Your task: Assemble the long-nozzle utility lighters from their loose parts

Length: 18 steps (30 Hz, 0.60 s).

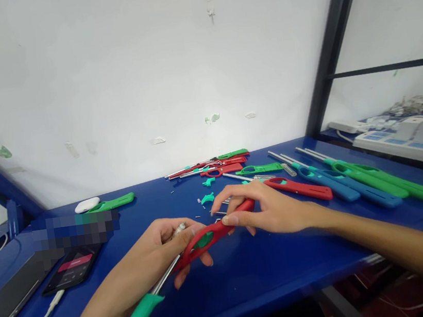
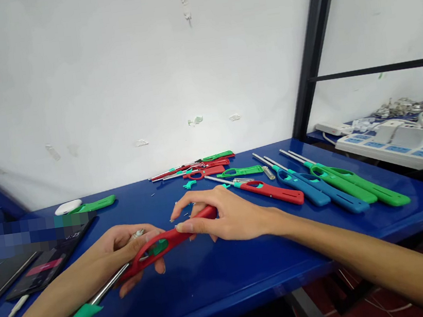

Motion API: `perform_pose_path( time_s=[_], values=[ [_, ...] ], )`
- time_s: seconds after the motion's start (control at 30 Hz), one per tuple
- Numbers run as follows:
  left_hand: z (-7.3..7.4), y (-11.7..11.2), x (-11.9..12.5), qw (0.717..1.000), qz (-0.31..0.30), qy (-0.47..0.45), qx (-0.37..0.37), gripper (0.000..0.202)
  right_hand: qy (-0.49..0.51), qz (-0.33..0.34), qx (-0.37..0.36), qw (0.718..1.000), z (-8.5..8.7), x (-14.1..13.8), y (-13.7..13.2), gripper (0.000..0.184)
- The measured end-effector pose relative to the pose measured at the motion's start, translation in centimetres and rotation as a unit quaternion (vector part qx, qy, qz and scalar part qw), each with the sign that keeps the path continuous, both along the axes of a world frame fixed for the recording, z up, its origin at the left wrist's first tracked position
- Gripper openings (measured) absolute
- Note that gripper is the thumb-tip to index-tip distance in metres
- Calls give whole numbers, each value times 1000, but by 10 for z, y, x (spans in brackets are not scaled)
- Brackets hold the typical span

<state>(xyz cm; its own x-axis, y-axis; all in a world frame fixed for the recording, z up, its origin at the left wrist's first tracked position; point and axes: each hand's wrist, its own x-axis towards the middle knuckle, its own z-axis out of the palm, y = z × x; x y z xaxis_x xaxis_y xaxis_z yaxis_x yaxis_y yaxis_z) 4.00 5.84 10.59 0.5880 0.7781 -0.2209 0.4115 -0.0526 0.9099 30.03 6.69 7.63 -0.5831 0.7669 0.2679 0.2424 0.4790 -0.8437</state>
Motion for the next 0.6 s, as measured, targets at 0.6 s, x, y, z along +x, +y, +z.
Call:
perform_pose_path(
  time_s=[0.6],
  values=[
    [-6,-2,-5,995,23,-53,-77,66,41,56,-92,993,7,4,5,41]
  ],
)
